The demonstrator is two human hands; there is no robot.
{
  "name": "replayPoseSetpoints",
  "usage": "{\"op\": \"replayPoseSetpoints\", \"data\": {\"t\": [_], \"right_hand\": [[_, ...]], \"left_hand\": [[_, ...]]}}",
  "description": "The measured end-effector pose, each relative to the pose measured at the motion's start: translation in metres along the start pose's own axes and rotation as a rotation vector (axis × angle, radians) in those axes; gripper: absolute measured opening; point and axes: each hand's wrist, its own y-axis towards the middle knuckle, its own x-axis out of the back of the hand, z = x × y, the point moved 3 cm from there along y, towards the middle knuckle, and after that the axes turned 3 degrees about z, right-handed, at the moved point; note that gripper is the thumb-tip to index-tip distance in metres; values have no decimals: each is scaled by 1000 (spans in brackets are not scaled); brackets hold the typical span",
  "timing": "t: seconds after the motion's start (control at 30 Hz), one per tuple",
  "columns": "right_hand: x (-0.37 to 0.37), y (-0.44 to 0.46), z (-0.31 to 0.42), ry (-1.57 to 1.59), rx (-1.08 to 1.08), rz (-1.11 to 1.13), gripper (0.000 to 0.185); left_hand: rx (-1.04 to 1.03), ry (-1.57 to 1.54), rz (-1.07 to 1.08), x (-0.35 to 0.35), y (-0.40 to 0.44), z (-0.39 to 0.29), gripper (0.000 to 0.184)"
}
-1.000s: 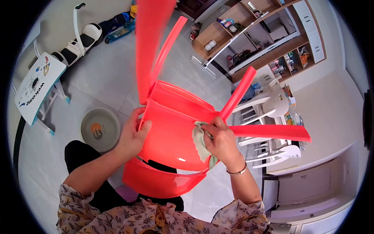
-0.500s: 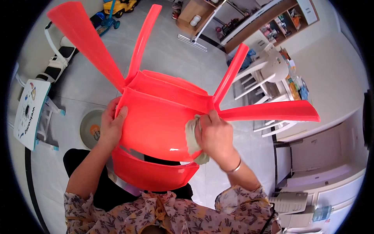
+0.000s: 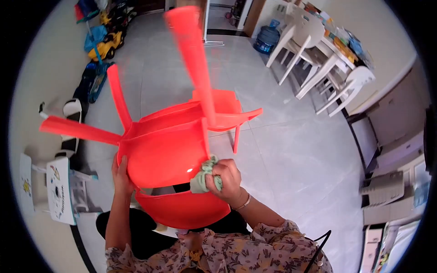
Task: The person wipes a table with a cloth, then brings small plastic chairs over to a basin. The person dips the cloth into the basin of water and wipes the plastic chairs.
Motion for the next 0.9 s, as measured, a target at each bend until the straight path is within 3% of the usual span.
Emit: {"op": "replayPoseSetpoints", "data": {"t": [0.07, 0.13, 0.17, 0.2, 0.3, 0.53, 0.6, 0.63, 0.77, 0.9], "right_hand": [[-6, 7, -8, 26, -24, -77, 20], [-13, 17, -26, 238, -326, -127, 8], [-25, 19, -36, 151, -332, -99, 3], [-37, 20, -45, 65, -337, -71, 4], [-54, 33, -67, 415, -643, -313, 8], [-52, 51, -4, 480, -574, -129, 25], [-49, 51, 12, 1160, -1161, -195, 33], [-46, 50, 10, 1226, -1213, -143, 35], [-38, 51, 17, 1329, -1232, -70, 28], [-31, 58, 37, 1391, -1052, -135, 20]], "left_hand": [[-5, -35, -23, 3, 2, -3, 37], [-11, -10, 10, 4, -2, -6, 38], [-13, -3, 23, 6, -4, -8, 38], [-17, 5, 17, 10, -5, -7, 38], [-16, -41, 72, 13, -7, -6, 39], [-44, -163, 16, 28, -12, -9, 39], [-72, -129, 29, 30, -13, -13, 39], [-95, -98, 14, 28, -13, -17, 39], [-137, -51, 41, 16, -17, -36, 41], [-112, -119, 33, 15, -12, -35, 42]]}}
